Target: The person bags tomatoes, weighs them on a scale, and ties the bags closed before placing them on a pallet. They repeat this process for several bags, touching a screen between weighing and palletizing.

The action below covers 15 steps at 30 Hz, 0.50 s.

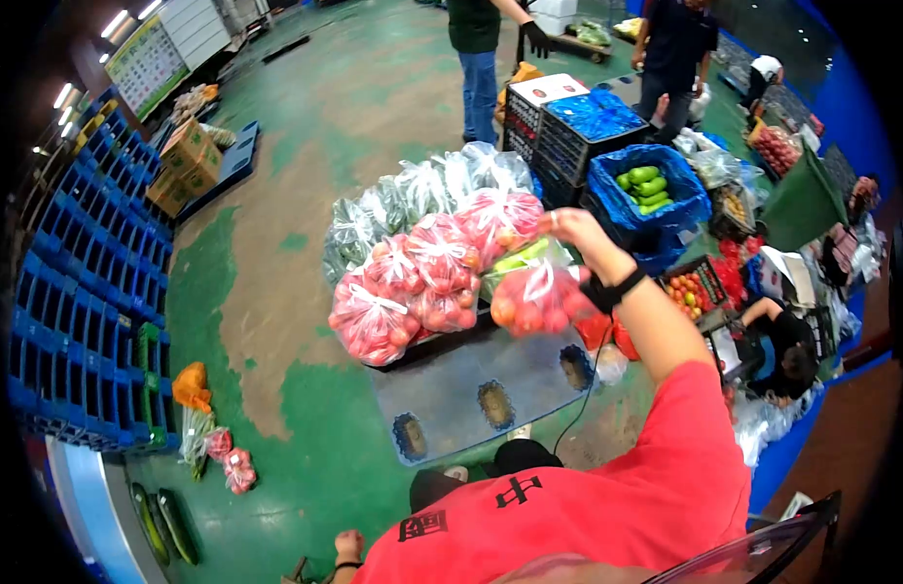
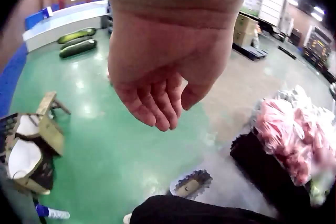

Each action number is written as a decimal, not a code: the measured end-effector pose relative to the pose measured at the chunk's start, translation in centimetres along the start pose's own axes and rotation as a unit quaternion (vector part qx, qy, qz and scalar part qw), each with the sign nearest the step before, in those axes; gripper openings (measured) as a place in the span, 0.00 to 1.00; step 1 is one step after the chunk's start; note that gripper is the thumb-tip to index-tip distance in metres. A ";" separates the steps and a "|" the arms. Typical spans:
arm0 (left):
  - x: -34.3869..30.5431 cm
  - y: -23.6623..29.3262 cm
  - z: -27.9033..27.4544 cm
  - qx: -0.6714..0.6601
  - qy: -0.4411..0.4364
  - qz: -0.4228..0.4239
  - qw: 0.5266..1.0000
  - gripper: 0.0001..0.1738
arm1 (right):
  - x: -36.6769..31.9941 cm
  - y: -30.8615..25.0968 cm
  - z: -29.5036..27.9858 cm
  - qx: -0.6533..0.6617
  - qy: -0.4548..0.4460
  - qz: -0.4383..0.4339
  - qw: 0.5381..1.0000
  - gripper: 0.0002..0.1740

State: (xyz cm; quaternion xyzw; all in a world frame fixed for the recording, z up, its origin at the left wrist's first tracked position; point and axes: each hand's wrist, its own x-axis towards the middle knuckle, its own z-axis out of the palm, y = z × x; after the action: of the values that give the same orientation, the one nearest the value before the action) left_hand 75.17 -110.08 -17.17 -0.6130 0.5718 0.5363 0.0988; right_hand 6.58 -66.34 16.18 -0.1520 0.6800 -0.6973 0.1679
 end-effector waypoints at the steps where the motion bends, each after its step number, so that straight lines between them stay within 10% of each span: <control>1: 0.4 -3.0 0.3 -0.048 0.031 -0.018 0.998 0.04 | 3.9 -0.2 -0.8 -0.009 -0.012 0.005 1.000 0.14; 9: -16.1 -1.4 8.9 -0.056 0.023 -0.101 0.993 0.06 | 27.7 0.7 -3.1 -0.001 -0.024 -0.063 0.998 0.18; 15: -20.9 0.4 12.7 -0.033 0.028 -0.120 0.992 0.08 | 34.7 13.5 -5.6 0.029 0.080 0.013 0.996 0.14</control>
State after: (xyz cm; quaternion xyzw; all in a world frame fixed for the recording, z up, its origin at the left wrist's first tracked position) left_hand 72.75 -88.46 -5.97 -0.6947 0.4787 0.5218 0.1265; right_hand -26.69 -76.87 1.94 -0.0813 0.6724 -0.7247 0.1263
